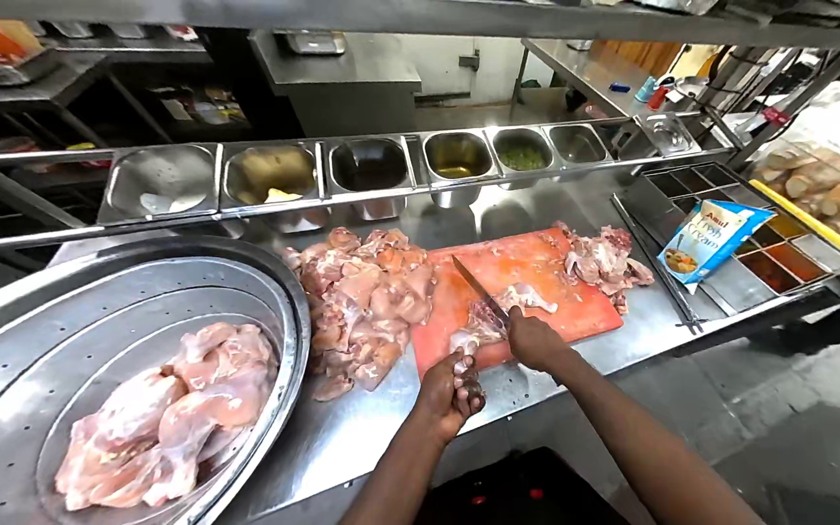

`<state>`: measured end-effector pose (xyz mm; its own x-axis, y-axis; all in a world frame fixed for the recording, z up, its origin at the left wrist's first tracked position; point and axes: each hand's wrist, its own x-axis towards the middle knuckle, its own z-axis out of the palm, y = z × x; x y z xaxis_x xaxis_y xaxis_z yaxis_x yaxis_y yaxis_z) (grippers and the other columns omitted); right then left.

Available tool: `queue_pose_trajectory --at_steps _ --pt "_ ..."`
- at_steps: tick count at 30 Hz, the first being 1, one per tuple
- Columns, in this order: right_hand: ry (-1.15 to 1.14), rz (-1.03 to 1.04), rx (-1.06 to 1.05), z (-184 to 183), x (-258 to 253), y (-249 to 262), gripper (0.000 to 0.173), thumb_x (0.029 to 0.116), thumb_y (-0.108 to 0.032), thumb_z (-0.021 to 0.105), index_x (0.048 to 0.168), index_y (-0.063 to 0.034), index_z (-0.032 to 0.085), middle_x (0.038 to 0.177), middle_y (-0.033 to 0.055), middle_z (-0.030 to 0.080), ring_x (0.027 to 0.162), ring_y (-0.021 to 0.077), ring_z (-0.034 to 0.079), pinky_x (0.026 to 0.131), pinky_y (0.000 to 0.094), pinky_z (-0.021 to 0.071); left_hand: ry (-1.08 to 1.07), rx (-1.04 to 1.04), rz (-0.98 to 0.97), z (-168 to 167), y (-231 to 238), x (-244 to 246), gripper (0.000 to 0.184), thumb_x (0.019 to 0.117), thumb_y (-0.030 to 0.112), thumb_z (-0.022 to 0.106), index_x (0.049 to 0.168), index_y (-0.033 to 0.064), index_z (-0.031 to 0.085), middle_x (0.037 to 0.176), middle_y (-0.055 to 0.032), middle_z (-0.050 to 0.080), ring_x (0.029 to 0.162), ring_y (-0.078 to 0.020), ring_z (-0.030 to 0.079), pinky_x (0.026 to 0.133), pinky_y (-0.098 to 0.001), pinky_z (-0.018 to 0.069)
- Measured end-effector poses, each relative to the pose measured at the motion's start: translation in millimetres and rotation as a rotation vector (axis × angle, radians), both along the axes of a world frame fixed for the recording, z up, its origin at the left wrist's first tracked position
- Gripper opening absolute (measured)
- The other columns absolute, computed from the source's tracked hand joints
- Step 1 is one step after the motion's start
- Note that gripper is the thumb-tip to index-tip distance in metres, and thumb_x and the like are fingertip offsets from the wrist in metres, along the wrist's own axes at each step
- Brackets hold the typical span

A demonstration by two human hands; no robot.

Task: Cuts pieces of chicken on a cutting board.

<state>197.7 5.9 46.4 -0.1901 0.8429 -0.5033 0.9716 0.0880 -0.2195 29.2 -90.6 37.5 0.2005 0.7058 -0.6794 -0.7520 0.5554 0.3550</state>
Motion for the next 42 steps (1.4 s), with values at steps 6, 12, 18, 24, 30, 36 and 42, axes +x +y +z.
queue_pose_trajectory --at_steps 6,12,18,24,30,36,42 --pt "-0.003 -0.036 0.012 0 1 5 0.029 0.1026 -0.022 0.054 0.129 -0.0095 0.048 0.098 0.0187 0.069 0.091 0.0391 0.072 0.075 0.0581 0.0577 -0.034 0.010 -0.029 -16 -13 -13 0.042 0.1123 0.032 0.030 0.080 0.0138 0.050 0.051 0.0059 0.039 0.037 -0.0053 0.039 0.038 -0.0201 0.0410" --pt "0.104 -0.027 0.077 10 15 8 0.030 0.1073 -0.028 0.047 0.131 -0.0102 0.053 0.094 0.0183 0.069 0.085 0.0372 0.071 0.074 0.0571 0.0573 -0.013 0.001 -0.027 -17 -9 -13 0.044 0.1132 0.032 0.027 0.079 0.0141 0.048 0.050 0.0059 0.038 0.037 -0.0048 0.037 0.037 -0.0193 0.0391" --pt "0.423 0.043 0.849 35 16 -15 0.030 0.1087 -0.033 0.039 0.105 -0.0062 0.054 0.055 0.0036 0.052 0.046 0.0258 0.059 0.043 0.0451 0.0490 0.000 -0.012 -0.018 -19 -10 -15 0.045 0.1128 0.035 0.028 0.081 0.0131 0.051 0.050 0.0059 0.039 0.037 -0.0053 0.039 0.038 -0.0207 0.0415" --pt "0.077 -0.049 -0.033 -8 3 16 0.033 0.1066 -0.028 0.049 0.132 -0.0069 0.048 0.097 0.0198 0.067 0.082 0.0375 0.071 0.072 0.0559 0.0586 0.028 -0.021 -0.010 -8 -8 -19 0.042 0.1130 0.032 0.029 0.082 0.0130 0.051 0.051 0.0055 0.039 0.038 -0.0053 0.038 0.038 -0.0201 0.0396" --pt "0.087 -0.055 -0.062 -8 10 28 0.029 0.1078 -0.029 0.046 0.127 -0.0079 0.049 0.097 0.0178 0.066 0.075 0.0329 0.070 0.067 0.0509 0.0588 0.045 -0.020 0.045 -13 -19 -40 0.042 0.1123 0.029 0.030 0.080 0.0131 0.051 0.050 0.0062 0.038 0.037 -0.0048 0.038 0.038 -0.0198 0.0404" --pt "0.176 -0.039 0.086 -9 21 19 0.033 0.1056 -0.023 0.050 0.136 -0.0090 0.052 0.094 0.0198 0.069 0.082 0.0378 0.071 0.072 0.0569 0.0574 0.052 0.018 -0.043 -12 -24 -26 0.042 0.1133 0.029 0.028 0.081 0.0132 0.050 0.051 0.0064 0.038 0.037 -0.0044 0.037 0.038 -0.0191 0.0389" --pt "0.208 0.012 0.271 10 15 -50 0.030 0.1083 -0.030 0.043 0.130 -0.0113 0.051 0.077 0.0100 0.066 0.075 0.0329 0.071 0.068 0.0515 0.0573 0.127 0.049 -0.070 -7 -24 3 0.044 0.1146 0.031 0.024 0.083 0.0121 0.049 0.052 0.0053 0.037 0.040 -0.0065 0.037 0.041 -0.0217 0.0404"
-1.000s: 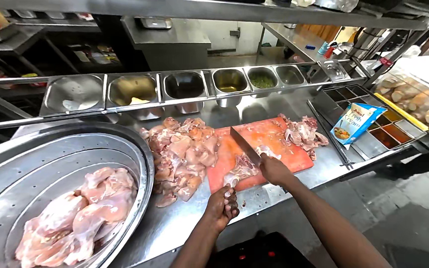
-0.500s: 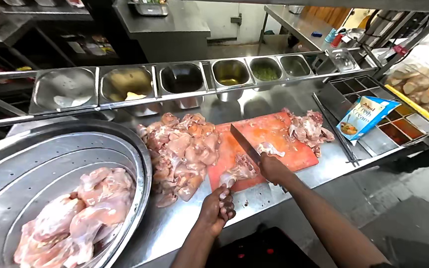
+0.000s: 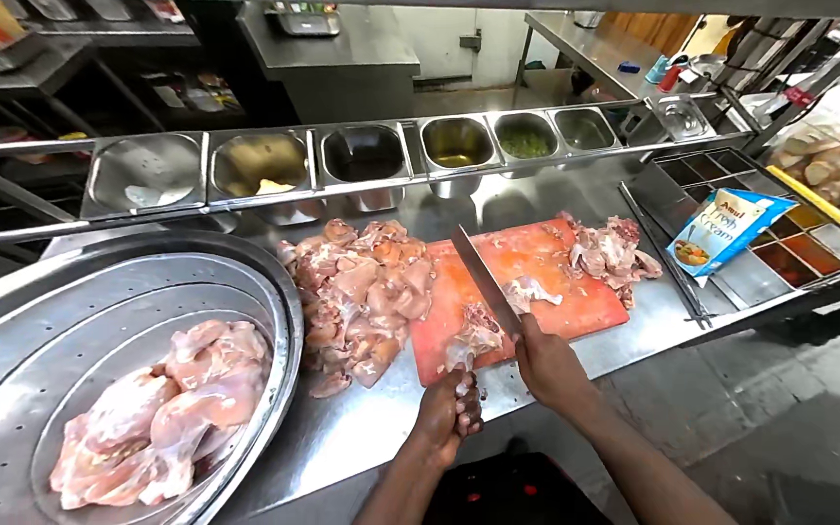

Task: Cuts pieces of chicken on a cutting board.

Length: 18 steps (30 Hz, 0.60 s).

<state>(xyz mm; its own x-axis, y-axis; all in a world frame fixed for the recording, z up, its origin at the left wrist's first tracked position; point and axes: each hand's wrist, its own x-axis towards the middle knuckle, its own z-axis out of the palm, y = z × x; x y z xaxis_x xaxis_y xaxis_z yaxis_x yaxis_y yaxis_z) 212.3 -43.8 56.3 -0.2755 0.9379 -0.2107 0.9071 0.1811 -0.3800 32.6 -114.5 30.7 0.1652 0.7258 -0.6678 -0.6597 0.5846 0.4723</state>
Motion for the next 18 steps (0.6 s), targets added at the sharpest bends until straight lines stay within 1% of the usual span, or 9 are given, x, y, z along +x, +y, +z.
queue_pose_trajectory --at_steps 3,5,7,9,11,13,15,16,18 --pt "-0.065 0.043 -0.041 4 -3 -20 0.030 0.1079 -0.027 0.040 0.131 -0.0121 0.053 0.085 0.0111 0.069 0.082 0.0333 0.072 0.072 0.0515 0.0580 0.038 -0.021 -0.018 5 1 3 0.044 0.1146 0.031 0.025 0.084 0.0115 0.049 0.052 0.0050 0.037 0.040 -0.0066 0.037 0.040 -0.0216 0.0398" --pt "-0.176 0.060 -0.164 4 -8 -22 0.031 0.1081 -0.025 0.040 0.135 -0.0121 0.050 0.094 0.0142 0.070 0.092 0.0363 0.072 0.078 0.0536 0.0578 0.042 -0.023 -0.030 6 1 3 0.043 0.1145 0.031 0.026 0.083 0.0117 0.049 0.053 0.0051 0.037 0.040 -0.0066 0.036 0.040 -0.0215 0.0392" --pt "-0.253 0.062 -0.239 0 -10 -19 0.030 0.1073 -0.023 0.040 0.135 -0.0123 0.048 0.100 0.0166 0.070 0.096 0.0387 0.072 0.080 0.0555 0.0574 0.041 -0.016 -0.031 6 2 1 0.042 0.1145 0.031 0.026 0.084 0.0116 0.048 0.053 0.0048 0.037 0.040 -0.0069 0.036 0.041 -0.0217 0.0390" --pt "-0.273 0.049 -0.256 0 -10 -14 0.030 0.1082 -0.024 0.040 0.135 -0.0128 0.048 0.099 0.0170 0.070 0.097 0.0392 0.071 0.081 0.0560 0.0568 0.049 -0.024 -0.017 7 4 -1 0.041 0.1145 0.031 0.028 0.086 0.0111 0.049 0.054 0.0042 0.037 0.040 -0.0075 0.036 0.040 -0.0223 0.0393" --pt "-0.272 0.058 -0.210 13 -9 -12 0.029 0.1093 -0.027 0.038 0.133 -0.0138 0.049 0.094 0.0154 0.069 0.093 0.0384 0.072 0.079 0.0552 0.0568 0.048 -0.023 -0.013 7 5 -2 0.040 0.1145 0.031 0.027 0.087 0.0105 0.048 0.054 0.0039 0.037 0.040 -0.0077 0.036 0.040 -0.0225 0.0395" --pt "-0.164 0.081 0.017 38 -5 -17 0.027 0.1097 -0.031 0.038 0.125 -0.0136 0.054 0.079 0.0103 0.067 0.076 0.0339 0.071 0.068 0.0520 0.0570 0.047 -0.016 -0.019 7 6 -3 0.042 0.1146 0.033 0.026 0.087 0.0100 0.049 0.054 0.0039 0.038 0.040 -0.0077 0.038 0.040 -0.0228 0.0404" --pt "0.087 0.120 0.463 58 -1 -23 0.029 0.1071 -0.031 0.041 0.114 -0.0096 0.059 0.059 0.0024 0.057 0.049 0.0244 0.061 0.044 0.0448 0.0512 0.040 -0.022 -0.020 7 5 -4 0.042 0.1146 0.033 0.026 0.088 0.0101 0.050 0.053 0.0044 0.039 0.040 -0.0073 0.038 0.041 -0.0221 0.0408" --pt "0.204 0.123 0.643 67 -3 -23 0.032 0.1081 -0.033 0.039 0.112 -0.0074 0.059 0.057 -0.0002 0.053 0.043 0.0193 0.055 0.038 0.0402 0.0471 0.038 -0.025 -0.024 8 4 -5 0.042 0.1145 0.032 0.026 0.088 0.0105 0.050 0.054 0.0046 0.039 0.041 -0.0072 0.038 0.042 -0.0219 0.0405" --pt "0.339 0.082 0.817 71 -12 -20 0.037 0.1111 -0.035 0.034 0.110 -0.0041 0.054 0.059 -0.0002 0.050 0.043 0.0142 0.051 0.038 0.0344 0.0450 0.029 -0.027 -0.024 8 4 -5 0.041 0.1144 0.031 0.027 0.087 0.0108 0.050 0.054 0.0047 0.039 0.041 -0.0072 0.038 0.041 -0.0218 0.0407"
